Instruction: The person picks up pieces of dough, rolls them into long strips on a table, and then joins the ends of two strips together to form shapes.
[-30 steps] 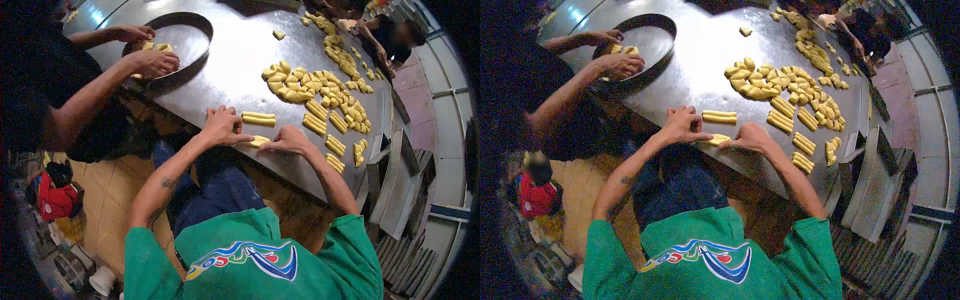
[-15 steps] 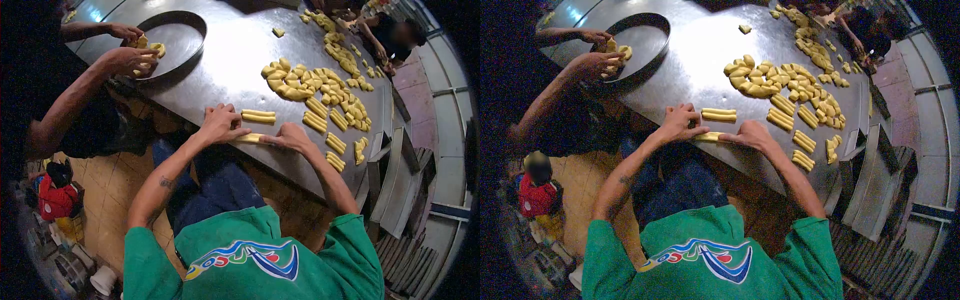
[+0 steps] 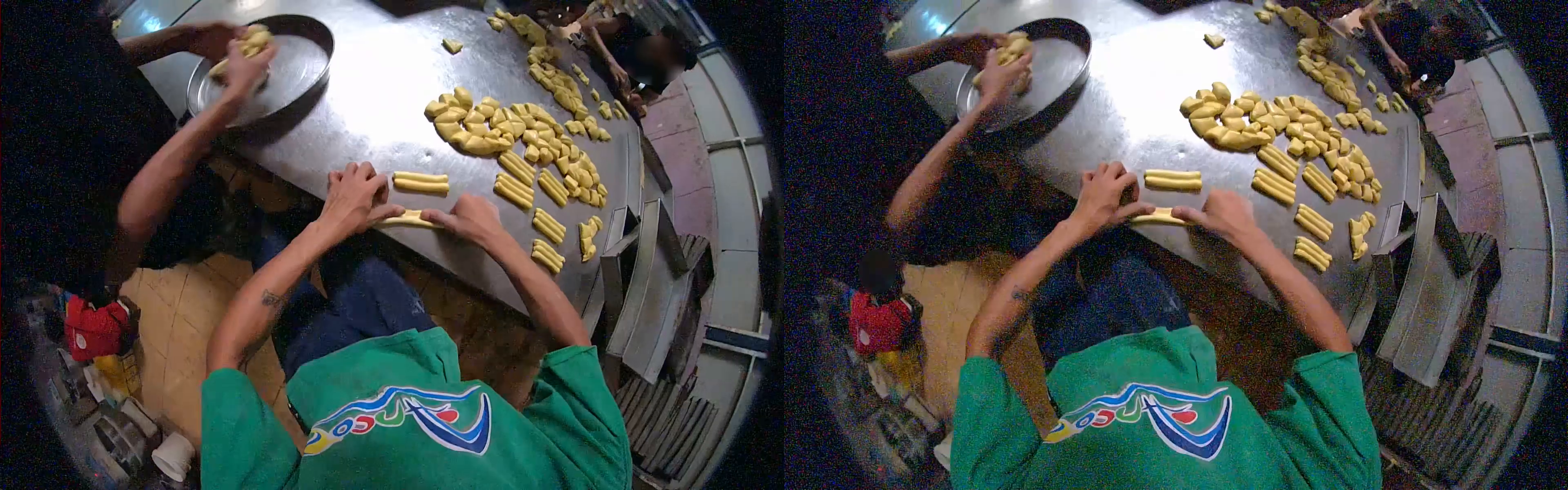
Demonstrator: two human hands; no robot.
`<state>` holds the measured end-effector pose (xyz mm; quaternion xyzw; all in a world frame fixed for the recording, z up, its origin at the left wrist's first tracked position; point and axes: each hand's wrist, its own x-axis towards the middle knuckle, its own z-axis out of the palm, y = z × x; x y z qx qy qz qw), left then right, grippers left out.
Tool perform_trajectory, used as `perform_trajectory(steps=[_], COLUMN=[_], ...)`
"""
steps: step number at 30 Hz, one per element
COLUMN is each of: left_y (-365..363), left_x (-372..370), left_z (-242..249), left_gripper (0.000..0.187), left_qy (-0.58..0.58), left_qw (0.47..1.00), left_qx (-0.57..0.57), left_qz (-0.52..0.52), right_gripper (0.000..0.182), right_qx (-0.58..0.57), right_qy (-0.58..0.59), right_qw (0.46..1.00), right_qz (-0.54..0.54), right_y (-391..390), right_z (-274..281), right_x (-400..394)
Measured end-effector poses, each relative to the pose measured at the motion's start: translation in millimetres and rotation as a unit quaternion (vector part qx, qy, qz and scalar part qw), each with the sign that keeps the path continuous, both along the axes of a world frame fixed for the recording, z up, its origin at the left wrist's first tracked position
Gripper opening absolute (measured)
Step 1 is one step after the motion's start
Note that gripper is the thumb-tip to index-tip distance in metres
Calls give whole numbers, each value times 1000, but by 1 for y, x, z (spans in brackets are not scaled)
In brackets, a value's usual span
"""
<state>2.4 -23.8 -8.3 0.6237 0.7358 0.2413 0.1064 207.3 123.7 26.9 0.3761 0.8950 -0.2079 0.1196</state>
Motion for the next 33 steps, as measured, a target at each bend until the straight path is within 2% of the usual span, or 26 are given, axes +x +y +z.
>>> perform_trajectory(steps=[1, 2, 4, 5, 6, 8, 10, 12, 13, 14, 15, 16, 18, 20, 22, 25, 26, 28, 32, 33], left_y=[2, 6, 3, 5, 4, 8, 8, 9, 9, 9, 9, 10, 15, 15, 17, 15, 13, 14, 14, 12], left_x=[-4, -8, -6, -7, -3, -10, -10, -13, -13, -13, -16, -18, -18, -17, -19, -17, -17, -17, -16, -15], left_z=[1, -1, 8, 5, 3, 4, -1, 1, 3, 6, 11, 9, 5, 2, 3, 1, -2, -1, -1, 0], left_gripper=[50, 50, 53, 55, 52, 53, 53, 52, 52, 52, 53, 53, 55, 55, 53, 49, 48, 47, 44, 44], left_qy=[-23, -20, -36, -15, 34, -15, -11, -2, -11, -22, -86, -85, -58, -30, -17, -7, 0, -2, 4, -1], left_qw=[1000, 1000, 998, 997, 999, 999, 999, 1000, 999, 999, 994, 994, 995, 998, 998, 999, 1000, 1000, 999, 999], left_qx=[-4, 2, -51, -64, 19, -33, -20, -4, -17, -30, -53, -52, -74, -52, -54, -38, -15, -11, -24, -25], left_qz=[-15, -15, -32, -32, -17, -35, -31, -29, -33, -37, -44, -43, -37, -35, -30, -28, -22, -23, -24, -23], right_gripper=[91, 91, 81, 90, 90, 90, 89, 76, 77, 83, 86, 90, 95, 97, 95, 89, 89, 88, 86, 84], right_qx=[-42, -35, -59, -37, -42, -48, -3, 34, 76, 31, 56, 77, 88, 60, 55, -9, -9, -12, 25, -24], right_qy=[-29, -26, -27, -52, -54, -12, 16, 40, 55, -30, -4, 20, -24, -50, -46, 57, 56, -27, 15, 18], right_qw=[999, 999, 996, 995, 994, 998, 996, 996, 991, 997, 993, 986, 986, 994, 995, 997, 997, 999, 999, 1000], right_qz=[21, 21, 54, 80, 80, 43, 87, 77, 93, 63, 106, 149, 139, 74, 63, 54, 55, 40, 27, 2], right_y=[8, 16, 16, 18, 18, 23, 27, 26, 21, 22, 15, 8, 7, 12, 15, 19, 19, 17, 24, 26], right_z=[-1, -4, -2, -2, -4, -3, -9, -8, -7, -3, 13, 20, 12, 3, -1, 1, 3, 7, -7, -5], right_x=[1, 2, 0, -2, -3, -10, -13, -14, -19, -21, -23, -25, -29, -33, -31, -26, -25, -23, -19, -17])
